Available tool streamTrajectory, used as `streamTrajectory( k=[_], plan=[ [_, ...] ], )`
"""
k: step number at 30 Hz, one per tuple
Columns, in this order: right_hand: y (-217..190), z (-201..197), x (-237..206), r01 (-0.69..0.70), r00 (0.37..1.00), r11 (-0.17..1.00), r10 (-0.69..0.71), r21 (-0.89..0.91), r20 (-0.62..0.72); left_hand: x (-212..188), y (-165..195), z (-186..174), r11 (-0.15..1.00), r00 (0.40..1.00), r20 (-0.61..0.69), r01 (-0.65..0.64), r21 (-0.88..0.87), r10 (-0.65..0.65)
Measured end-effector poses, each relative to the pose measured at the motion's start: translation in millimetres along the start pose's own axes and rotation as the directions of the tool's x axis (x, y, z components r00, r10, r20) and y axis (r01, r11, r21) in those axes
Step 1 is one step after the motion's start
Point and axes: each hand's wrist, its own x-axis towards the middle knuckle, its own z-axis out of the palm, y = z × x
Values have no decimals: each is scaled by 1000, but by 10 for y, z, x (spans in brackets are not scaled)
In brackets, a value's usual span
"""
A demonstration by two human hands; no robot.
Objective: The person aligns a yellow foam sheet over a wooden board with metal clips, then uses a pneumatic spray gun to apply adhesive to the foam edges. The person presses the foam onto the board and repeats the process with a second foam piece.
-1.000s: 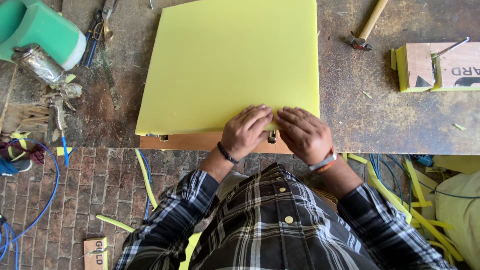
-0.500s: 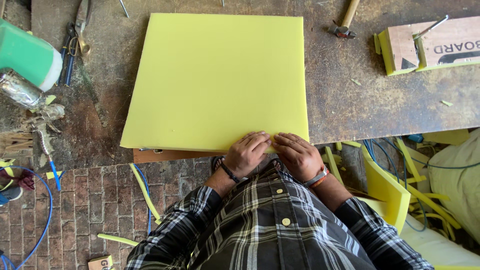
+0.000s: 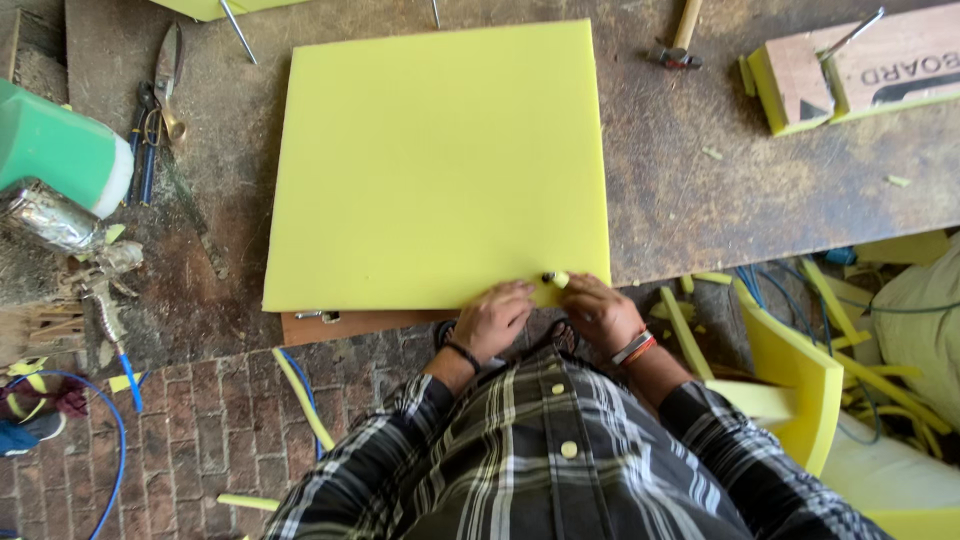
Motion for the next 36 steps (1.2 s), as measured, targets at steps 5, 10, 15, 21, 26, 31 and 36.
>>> streamTrajectory(
  k=[5,10,15,21,26,31,36],
  plan=[
    [-152,-92,-90,-327,911,945,321,18,-259,209,32,-235,927,966,112,255,-276,-233],
    [-132,-43,-22,-750,406,278,910,601,85,385,70,-416,884,955,125,295,-362,-267],
    [-39,-97,78,-516,430,-164,800,841,420,547,86,-430,879,947,178,314,-357,-266],
    [-207,-290,260,-500,504,-206,721,841,476,929,35,-395,826,909,183,417,-379,-375],
    [-394,-411,361,-476,484,-187,760,859,434,1267,-49,-461,871,858,305,471,-144,-414],
    [-560,-539,469,-449,473,-132,804,883,361,1226,-146,-739,746,887,161,452,-490,-432],
    [-837,-781,743,-472,520,115,837,874,170,530,-391,-1240,344,815,81,330,-879,-574]
  ],
)
